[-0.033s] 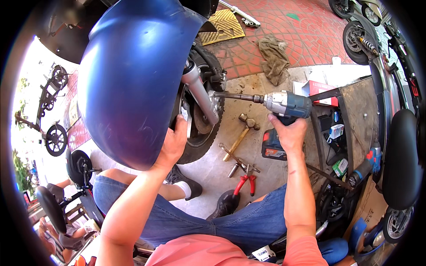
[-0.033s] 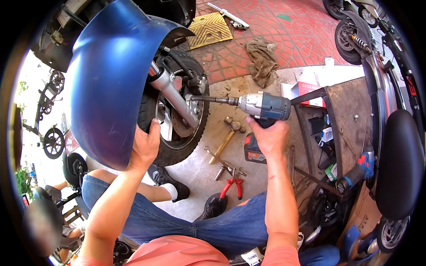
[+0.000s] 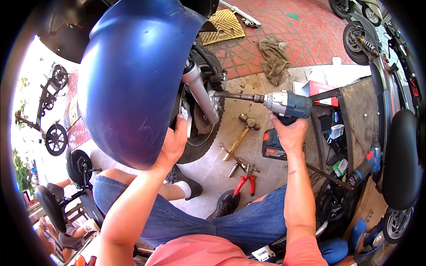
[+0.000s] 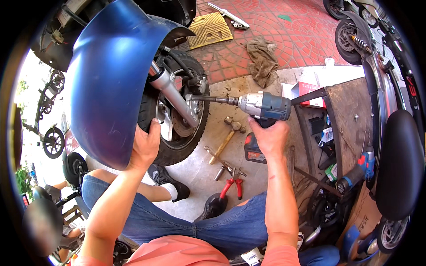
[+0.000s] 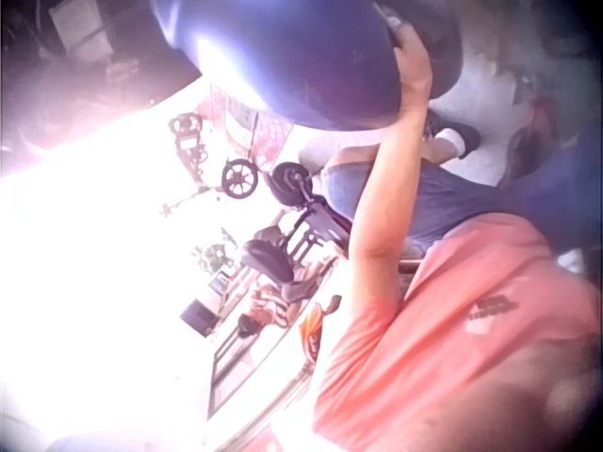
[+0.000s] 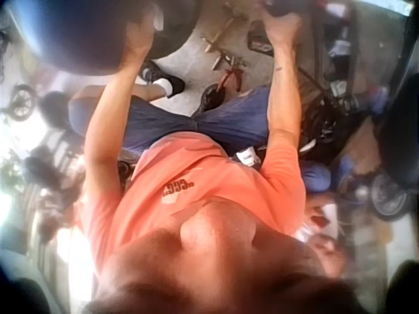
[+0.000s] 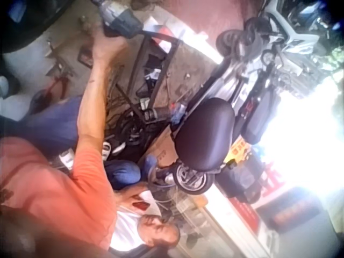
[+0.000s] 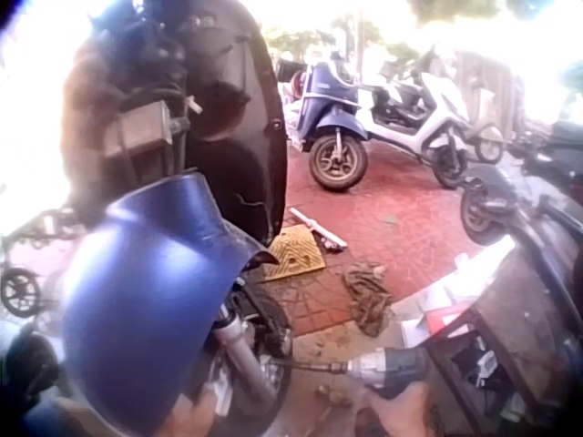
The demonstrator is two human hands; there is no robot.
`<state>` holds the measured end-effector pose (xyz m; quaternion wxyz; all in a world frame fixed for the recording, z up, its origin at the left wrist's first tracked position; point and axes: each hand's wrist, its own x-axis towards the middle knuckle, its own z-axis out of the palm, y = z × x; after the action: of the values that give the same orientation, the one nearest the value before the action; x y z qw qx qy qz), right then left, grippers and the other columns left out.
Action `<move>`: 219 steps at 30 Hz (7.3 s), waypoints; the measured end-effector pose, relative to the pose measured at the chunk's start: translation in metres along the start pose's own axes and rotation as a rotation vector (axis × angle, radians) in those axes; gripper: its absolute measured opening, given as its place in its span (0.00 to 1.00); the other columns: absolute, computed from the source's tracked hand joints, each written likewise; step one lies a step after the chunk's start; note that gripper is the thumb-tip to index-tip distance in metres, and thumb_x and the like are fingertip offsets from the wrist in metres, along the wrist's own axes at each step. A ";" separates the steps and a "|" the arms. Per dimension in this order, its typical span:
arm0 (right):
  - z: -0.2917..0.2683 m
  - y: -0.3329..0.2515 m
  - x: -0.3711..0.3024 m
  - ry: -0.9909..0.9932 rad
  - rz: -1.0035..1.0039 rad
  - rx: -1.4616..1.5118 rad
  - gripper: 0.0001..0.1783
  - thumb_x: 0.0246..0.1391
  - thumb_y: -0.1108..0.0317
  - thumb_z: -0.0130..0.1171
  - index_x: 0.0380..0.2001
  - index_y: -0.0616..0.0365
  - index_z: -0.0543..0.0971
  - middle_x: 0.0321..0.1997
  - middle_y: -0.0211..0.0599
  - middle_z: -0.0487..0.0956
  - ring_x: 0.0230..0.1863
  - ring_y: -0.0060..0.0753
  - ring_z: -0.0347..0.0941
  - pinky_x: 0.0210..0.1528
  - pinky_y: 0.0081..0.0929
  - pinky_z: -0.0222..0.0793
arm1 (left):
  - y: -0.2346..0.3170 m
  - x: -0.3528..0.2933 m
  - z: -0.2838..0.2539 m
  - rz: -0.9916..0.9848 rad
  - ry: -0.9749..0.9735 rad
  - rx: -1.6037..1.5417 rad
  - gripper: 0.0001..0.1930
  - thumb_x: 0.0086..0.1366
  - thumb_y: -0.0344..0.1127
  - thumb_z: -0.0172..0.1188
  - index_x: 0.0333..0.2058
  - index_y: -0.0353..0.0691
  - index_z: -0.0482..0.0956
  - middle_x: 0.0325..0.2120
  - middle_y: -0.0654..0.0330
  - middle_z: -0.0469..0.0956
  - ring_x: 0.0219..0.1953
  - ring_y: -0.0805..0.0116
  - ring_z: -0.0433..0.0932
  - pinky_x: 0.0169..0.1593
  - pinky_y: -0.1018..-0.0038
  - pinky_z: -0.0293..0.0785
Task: The person assembles and installs the front wheel and brake components on a scooter, using a hammer to seat the axle and an impact driver to tighten the bolt.
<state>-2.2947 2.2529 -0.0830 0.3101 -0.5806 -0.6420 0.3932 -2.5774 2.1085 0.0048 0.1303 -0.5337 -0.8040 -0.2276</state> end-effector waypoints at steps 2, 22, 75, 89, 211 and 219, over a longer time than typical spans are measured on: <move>0.000 -0.005 0.000 0.009 0.017 -0.046 0.13 0.47 0.70 0.76 0.37 0.65 0.87 0.34 0.32 0.88 0.35 0.21 0.81 0.44 0.26 0.76 | -0.002 -0.001 0.000 0.005 0.012 -0.031 0.15 0.61 0.39 0.66 0.43 0.36 0.83 0.38 0.49 0.82 0.40 0.46 0.80 0.46 0.57 0.75; -0.002 0.005 -0.003 -0.002 -0.013 0.071 0.19 0.47 0.73 0.76 0.43 0.64 0.85 0.42 0.32 0.86 0.44 0.23 0.80 0.52 0.26 0.74 | -0.008 -0.007 0.012 -0.006 0.055 -0.044 0.18 0.61 0.39 0.66 0.46 0.34 0.82 0.41 0.46 0.82 0.44 0.44 0.80 0.51 0.57 0.74; 0.009 0.017 -0.015 -0.001 0.098 -0.055 0.12 0.49 0.72 0.72 0.39 0.65 0.87 0.36 0.32 0.87 0.37 0.19 0.80 0.44 0.24 0.75 | -0.008 -0.003 0.001 0.052 -0.041 -0.020 0.19 0.61 0.38 0.66 0.48 0.34 0.83 0.43 0.48 0.83 0.44 0.48 0.81 0.50 0.60 0.76; 0.007 0.016 -0.014 0.005 0.088 -0.104 0.16 0.48 0.68 0.76 0.38 0.66 0.87 0.36 0.33 0.88 0.37 0.21 0.81 0.45 0.26 0.76 | -0.007 -0.004 0.001 -0.009 -0.049 -0.026 0.21 0.59 0.39 0.67 0.49 0.35 0.83 0.44 0.48 0.83 0.46 0.47 0.81 0.53 0.58 0.75; 0.010 0.046 -0.013 0.025 0.049 0.063 0.15 0.46 0.66 0.77 0.37 0.62 0.87 0.32 0.37 0.88 0.35 0.23 0.83 0.41 0.28 0.77 | -0.014 -0.010 0.014 0.011 0.038 -0.095 0.24 0.59 0.38 0.63 0.52 0.31 0.79 0.48 0.44 0.80 0.50 0.41 0.77 0.58 0.56 0.70; 0.009 0.056 -0.003 -0.056 0.013 0.198 0.21 0.46 0.69 0.78 0.45 0.63 0.85 0.43 0.32 0.87 0.43 0.23 0.81 0.51 0.26 0.76 | -0.009 -0.007 0.005 0.073 0.088 0.005 0.23 0.60 0.38 0.61 0.51 0.32 0.80 0.48 0.45 0.80 0.51 0.41 0.76 0.58 0.55 0.70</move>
<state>-2.2735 2.2495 -0.1359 0.3453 -0.5400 -0.6045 0.4730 -2.5832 2.1026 -0.0048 0.1751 -0.5517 -0.7781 -0.2439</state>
